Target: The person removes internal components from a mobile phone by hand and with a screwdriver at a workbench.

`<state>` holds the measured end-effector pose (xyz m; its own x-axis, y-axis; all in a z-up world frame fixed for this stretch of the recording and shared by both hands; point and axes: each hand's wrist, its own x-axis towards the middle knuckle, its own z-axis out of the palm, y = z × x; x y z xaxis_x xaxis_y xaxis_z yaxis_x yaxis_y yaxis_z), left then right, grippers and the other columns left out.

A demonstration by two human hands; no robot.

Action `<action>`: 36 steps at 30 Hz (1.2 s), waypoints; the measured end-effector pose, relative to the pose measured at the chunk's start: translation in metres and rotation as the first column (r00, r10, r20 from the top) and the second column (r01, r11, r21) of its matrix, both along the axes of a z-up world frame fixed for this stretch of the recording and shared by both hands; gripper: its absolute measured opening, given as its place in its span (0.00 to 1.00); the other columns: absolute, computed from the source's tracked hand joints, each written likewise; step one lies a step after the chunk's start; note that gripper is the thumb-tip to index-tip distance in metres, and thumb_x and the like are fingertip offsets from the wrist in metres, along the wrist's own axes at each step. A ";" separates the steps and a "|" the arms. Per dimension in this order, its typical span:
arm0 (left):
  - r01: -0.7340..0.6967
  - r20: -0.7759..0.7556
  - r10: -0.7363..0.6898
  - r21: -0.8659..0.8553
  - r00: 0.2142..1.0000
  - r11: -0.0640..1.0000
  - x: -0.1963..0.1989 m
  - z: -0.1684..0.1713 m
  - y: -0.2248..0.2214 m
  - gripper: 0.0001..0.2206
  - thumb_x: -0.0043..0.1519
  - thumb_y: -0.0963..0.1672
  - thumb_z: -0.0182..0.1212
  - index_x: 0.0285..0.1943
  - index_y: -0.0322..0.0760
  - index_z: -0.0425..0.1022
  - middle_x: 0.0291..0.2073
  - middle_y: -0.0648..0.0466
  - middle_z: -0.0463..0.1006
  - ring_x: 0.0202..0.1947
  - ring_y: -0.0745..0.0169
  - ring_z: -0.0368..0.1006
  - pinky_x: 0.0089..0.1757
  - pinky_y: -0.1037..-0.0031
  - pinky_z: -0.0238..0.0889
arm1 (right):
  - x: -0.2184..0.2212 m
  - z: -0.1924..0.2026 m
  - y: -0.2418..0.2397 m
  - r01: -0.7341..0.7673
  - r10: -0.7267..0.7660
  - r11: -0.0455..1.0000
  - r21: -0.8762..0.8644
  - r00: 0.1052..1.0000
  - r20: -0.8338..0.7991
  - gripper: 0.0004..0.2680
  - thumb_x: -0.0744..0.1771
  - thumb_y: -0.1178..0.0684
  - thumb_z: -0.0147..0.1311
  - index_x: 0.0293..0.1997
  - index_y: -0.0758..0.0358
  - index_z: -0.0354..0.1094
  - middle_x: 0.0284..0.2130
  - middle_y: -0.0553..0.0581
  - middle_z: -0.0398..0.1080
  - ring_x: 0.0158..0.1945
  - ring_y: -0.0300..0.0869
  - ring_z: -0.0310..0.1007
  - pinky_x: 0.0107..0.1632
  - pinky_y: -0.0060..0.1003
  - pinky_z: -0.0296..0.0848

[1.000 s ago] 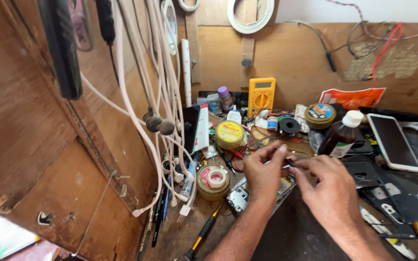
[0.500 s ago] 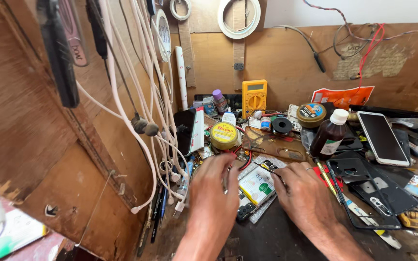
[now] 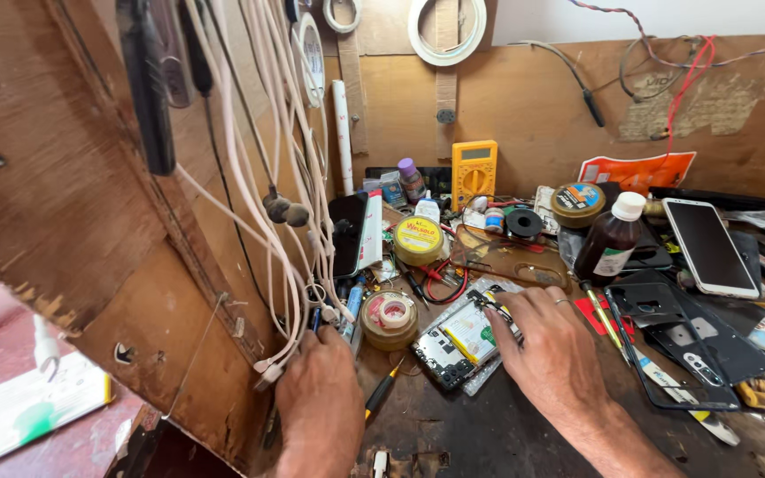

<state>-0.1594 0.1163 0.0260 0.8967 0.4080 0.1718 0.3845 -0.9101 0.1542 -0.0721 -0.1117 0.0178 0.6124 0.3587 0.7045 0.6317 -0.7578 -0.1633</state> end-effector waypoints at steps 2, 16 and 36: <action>0.012 -0.012 -0.011 0.077 1.000 0.997 0.005 -0.005 0.002 0.10 0.59 0.39 0.62 0.48 0.31 0.73 0.46 0.43 0.79 0.46 0.51 0.79 0.44 0.69 0.74 | -0.003 0.008 0.006 -0.023 0.023 1.000 0.009 1.000 0.016 0.08 0.63 0.54 0.63 0.40 0.68 0.74 0.35 0.60 0.74 0.40 0.51 0.73 0.43 0.44 0.73; 0.012 -0.140 0.022 0.236 0.990 0.972 -0.003 -0.008 0.013 0.15 0.57 0.39 0.65 0.51 0.26 0.72 0.42 0.39 0.80 0.37 0.54 0.83 0.35 0.73 0.77 | -0.035 0.018 0.026 -0.230 0.239 0.960 0.159 0.970 -0.038 0.06 0.62 0.58 0.63 0.39 0.65 0.75 0.34 0.57 0.73 0.40 0.51 0.74 0.42 0.44 0.74; 0.148 -0.366 -0.011 0.349 0.930 0.925 0.010 -0.019 0.026 0.16 0.62 0.43 0.69 0.54 0.28 0.74 0.40 0.44 0.80 0.27 0.72 0.80 0.24 0.81 0.74 | -0.040 0.006 0.027 -0.278 0.303 0.945 0.172 0.943 -0.141 0.05 0.63 0.57 0.64 0.37 0.63 0.75 0.33 0.55 0.74 0.37 0.48 0.75 0.40 0.41 0.75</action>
